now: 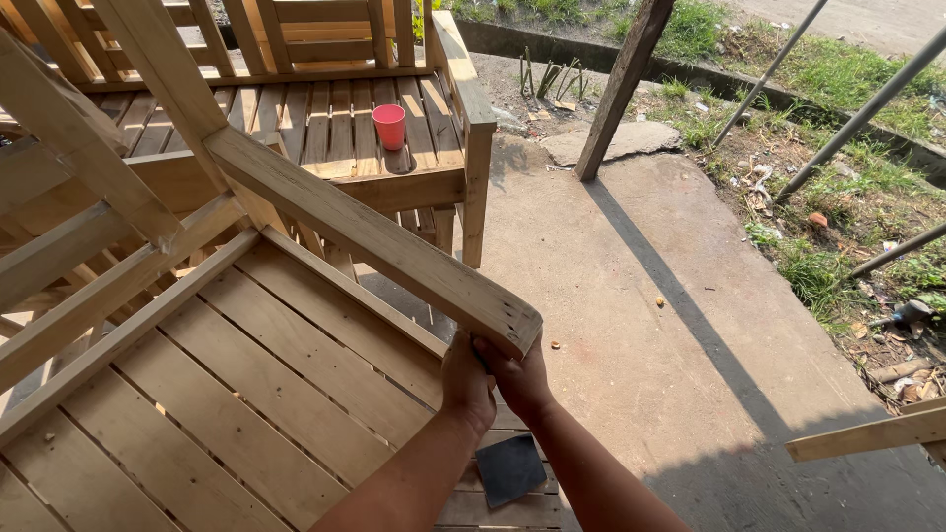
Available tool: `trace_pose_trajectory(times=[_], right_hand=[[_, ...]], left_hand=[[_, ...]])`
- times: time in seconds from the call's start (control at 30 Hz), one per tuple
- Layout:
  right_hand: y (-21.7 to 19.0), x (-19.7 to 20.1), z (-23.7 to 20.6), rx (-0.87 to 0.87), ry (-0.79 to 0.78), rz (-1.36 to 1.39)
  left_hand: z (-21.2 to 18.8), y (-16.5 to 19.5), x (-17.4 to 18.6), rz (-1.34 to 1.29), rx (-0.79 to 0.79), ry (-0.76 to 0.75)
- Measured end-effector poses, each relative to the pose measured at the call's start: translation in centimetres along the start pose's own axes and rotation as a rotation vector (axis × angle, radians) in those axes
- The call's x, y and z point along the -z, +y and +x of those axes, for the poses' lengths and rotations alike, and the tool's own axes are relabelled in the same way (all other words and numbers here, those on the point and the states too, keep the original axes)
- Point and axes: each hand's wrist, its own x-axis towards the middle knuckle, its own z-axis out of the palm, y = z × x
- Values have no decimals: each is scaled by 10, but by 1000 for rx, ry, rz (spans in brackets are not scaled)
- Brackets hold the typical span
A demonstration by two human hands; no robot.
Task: The person sands the seat and frame of a wooden chair using a sanding block. They work methodically across the slats and edges, smoothing the surface throughout the clip.
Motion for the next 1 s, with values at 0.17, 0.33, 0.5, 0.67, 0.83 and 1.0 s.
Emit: trace_pose_trajectory(times=[0.17,0.33,0.5,0.67,0.83,1.0], right_hand=[[-5,-7,0,3,8,-123],[-5,-6,-2,-101,6,-22],[1,-2,0,-46,-9,-95],[7,0,3,-23,-11,-58],[7,0,5,-105,11,-34],[5,-1,4,-51,6,-186]], left_hand=[[1,8,0,-37,143,71],[3,7,1,-33,-44,-42],[2,6,3,-108,111,41],[4,9,1,0,22,-9],[6,9,8,-197,154,-46],[14,9,21,-417,207,-640]])
